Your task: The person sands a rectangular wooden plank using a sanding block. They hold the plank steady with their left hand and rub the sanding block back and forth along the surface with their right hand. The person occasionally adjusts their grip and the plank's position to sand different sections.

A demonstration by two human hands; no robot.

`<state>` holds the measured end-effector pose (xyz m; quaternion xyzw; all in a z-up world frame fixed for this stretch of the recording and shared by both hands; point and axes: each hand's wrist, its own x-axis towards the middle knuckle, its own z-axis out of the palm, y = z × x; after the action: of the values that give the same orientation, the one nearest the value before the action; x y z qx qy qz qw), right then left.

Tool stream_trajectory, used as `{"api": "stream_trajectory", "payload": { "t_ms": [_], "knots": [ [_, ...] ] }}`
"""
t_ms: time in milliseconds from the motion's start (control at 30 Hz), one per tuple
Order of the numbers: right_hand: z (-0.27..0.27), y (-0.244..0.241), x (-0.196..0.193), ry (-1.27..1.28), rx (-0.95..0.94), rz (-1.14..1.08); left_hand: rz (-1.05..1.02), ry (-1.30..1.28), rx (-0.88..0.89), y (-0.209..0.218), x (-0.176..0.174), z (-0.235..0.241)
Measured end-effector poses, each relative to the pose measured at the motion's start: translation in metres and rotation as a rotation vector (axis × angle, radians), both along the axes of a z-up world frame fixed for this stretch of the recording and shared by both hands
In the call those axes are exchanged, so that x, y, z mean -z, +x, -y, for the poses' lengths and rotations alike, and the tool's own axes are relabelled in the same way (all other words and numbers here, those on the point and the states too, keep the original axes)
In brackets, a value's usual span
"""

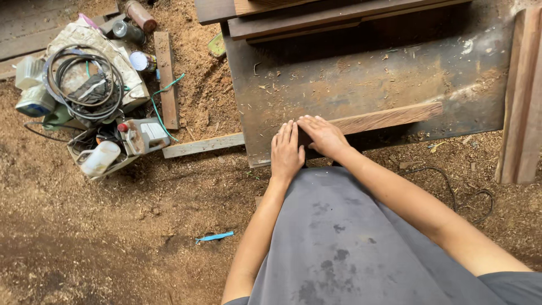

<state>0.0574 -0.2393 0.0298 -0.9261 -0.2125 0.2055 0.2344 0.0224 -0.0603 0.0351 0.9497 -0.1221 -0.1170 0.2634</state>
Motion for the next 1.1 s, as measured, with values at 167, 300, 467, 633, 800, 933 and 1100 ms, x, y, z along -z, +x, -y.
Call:
{"api": "stream_trajectory", "payload": {
  "t_ms": [167,300,467,633,800,933,1100],
  "knots": [
    [0.047,0.002,0.0,0.009,0.013,-0.012,0.014,0.033,0.013,0.001,-0.018,0.037],
    [0.096,-0.003,-0.007,-0.016,0.071,-0.012,0.009,-0.006,0.017,0.004,-0.026,0.067],
    [0.079,0.006,0.003,0.042,-0.017,-0.033,0.006,0.051,-0.034,-0.002,-0.018,0.094],
    [0.14,0.008,-0.001,0.048,0.029,-0.052,-0.028,0.045,0.009,-0.003,-0.017,0.13],
    [0.166,0.01,-0.005,0.062,0.052,-0.062,-0.021,0.095,-0.001,-0.009,-0.014,0.167],
    [0.151,0.019,0.005,0.143,-0.011,-0.011,-0.063,0.143,-0.141,-0.015,-0.008,0.19],
    [0.212,0.018,-0.001,0.048,-0.006,-0.118,-0.092,0.186,-0.139,-0.008,-0.014,0.2]
  ]
}}
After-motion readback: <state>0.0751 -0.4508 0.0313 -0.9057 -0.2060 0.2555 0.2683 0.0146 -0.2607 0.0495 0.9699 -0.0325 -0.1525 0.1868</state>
